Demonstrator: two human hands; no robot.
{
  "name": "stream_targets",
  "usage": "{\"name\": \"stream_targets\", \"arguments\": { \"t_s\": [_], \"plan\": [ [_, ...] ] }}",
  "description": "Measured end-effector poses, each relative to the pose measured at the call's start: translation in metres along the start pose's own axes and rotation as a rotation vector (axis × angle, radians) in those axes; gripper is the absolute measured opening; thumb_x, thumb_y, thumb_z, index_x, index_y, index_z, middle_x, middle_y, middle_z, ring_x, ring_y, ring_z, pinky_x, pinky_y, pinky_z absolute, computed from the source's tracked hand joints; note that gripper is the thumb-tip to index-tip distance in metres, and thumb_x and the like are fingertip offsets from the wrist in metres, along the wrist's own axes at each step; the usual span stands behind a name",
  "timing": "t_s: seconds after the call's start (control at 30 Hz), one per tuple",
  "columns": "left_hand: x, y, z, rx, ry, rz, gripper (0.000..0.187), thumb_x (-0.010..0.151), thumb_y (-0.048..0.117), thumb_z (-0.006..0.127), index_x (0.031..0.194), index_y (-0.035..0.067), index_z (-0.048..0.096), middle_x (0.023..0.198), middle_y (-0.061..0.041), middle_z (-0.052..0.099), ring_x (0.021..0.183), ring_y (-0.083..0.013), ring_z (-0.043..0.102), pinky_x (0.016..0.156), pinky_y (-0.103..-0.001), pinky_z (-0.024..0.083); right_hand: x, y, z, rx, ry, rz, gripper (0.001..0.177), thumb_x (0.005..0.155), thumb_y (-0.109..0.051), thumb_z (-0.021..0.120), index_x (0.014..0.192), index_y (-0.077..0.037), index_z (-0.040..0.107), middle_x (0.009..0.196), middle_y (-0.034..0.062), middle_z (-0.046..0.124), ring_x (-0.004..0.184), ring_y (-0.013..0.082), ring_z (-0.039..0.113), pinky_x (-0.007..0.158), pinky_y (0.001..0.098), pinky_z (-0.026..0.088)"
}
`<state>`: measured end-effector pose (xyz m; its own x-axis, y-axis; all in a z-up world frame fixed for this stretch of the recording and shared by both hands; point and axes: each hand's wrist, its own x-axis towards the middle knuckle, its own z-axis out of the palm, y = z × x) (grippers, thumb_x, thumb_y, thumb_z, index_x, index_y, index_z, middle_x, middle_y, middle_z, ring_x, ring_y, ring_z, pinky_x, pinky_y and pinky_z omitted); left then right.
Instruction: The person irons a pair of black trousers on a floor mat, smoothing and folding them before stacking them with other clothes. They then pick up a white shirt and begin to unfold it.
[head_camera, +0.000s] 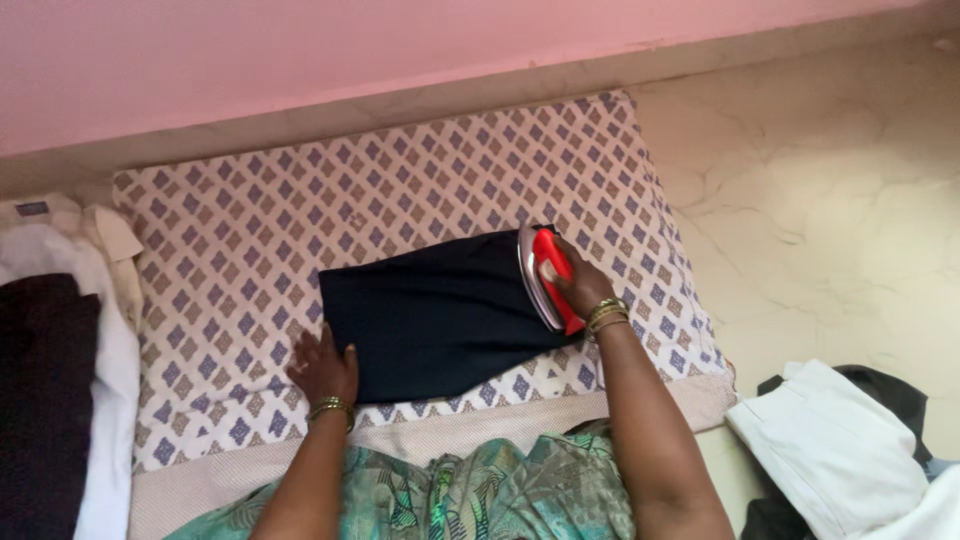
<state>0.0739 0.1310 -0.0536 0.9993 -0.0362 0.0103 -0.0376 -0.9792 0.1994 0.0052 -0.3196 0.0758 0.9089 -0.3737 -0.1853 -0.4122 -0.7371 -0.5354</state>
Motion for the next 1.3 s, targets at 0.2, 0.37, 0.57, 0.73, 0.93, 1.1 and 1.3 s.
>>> {"name": "stream_targets", "arguments": {
  "t_s": [0.2,0.37,0.57,0.73,0.93,1.1,1.3],
  "plan": [
    [-0.013,-0.029,0.04,0.002,0.051,-0.068,0.071,0.098,0.048,0.051,0.158,0.012,0.037,0.168,-0.021,0.023,0.157,-0.0378,0.018,0.124,-0.059,0.009,-0.029,0.025,0.015,0.008,0.128,0.014,0.071,0.092,-0.025,0.062,0.159,-0.027,0.036,0.129,0.0233,0.066,0.114,0.0434,0.065,0.096,0.0494,0.052],
    [-0.01,-0.014,0.016,-0.059,0.01,-0.123,0.075,0.095,0.043,0.054,0.16,0.012,0.033,0.167,-0.018,0.023,0.155,-0.037,0.015,0.12,-0.066,0.006,-0.033,0.02,0.005,-0.003,0.357,-0.026,0.07,0.096,-0.02,0.06,0.162,-0.02,0.035,0.136,0.0258,0.063,0.118,0.0425,0.063,0.1,0.0486,0.051],
    [-0.003,0.042,-0.019,-0.143,0.101,0.132,0.069,0.088,0.028,0.065,0.152,0.015,0.044,0.164,-0.017,0.033,0.154,-0.0377,0.02,0.118,-0.069,0.01,-0.064,-0.007,-0.042,-0.066,0.798,-0.265,0.063,0.103,-0.015,0.06,0.161,-0.012,0.034,0.146,0.0297,0.058,0.127,0.0458,0.06,0.105,0.0487,0.049],
    [0.012,0.122,-0.016,-0.355,0.109,0.463,0.05,0.09,0.023,0.068,0.138,0.013,0.058,0.147,-0.013,0.053,0.143,-0.0344,0.044,0.118,-0.062,0.027,-0.12,-0.01,-0.073,0.293,0.638,0.026,0.066,0.094,-0.024,0.064,0.155,-0.016,0.041,0.118,0.0212,0.07,0.103,0.0363,0.071,0.088,0.0451,0.055],
    [0.053,0.233,0.001,-0.377,-0.056,0.591,0.052,0.087,0.029,0.075,0.135,0.015,0.06,0.146,-0.011,0.054,0.13,-0.0349,0.053,0.105,-0.05,0.044,-0.134,0.024,-0.075,0.175,0.264,0.255,0.061,0.089,-0.03,0.068,0.147,-0.024,0.051,0.108,0.0227,0.073,0.096,0.0383,0.073,0.086,0.0468,0.057],
    [0.074,0.301,0.0,-0.233,-0.001,0.621,0.062,0.079,0.036,0.079,0.135,0.016,0.059,0.141,-0.01,0.054,0.133,-0.0341,0.05,0.106,-0.056,0.036,-0.112,0.032,-0.069,0.169,0.131,0.304,0.061,0.088,-0.034,0.066,0.146,-0.027,0.049,0.113,0.0219,0.074,0.1,0.0395,0.073,0.088,0.0482,0.056],
    [0.117,0.331,0.013,-0.089,-0.221,0.593,0.02,0.106,0.028,0.056,0.117,0.017,0.069,0.114,-0.009,0.073,0.119,-0.0305,0.063,0.115,-0.053,0.036,-0.095,0.04,-0.07,0.145,0.202,0.247,0.062,0.09,-0.033,0.067,0.148,-0.024,0.048,0.117,0.0244,0.07,0.104,0.0413,0.07,0.089,0.0489,0.056]
  ]
}}
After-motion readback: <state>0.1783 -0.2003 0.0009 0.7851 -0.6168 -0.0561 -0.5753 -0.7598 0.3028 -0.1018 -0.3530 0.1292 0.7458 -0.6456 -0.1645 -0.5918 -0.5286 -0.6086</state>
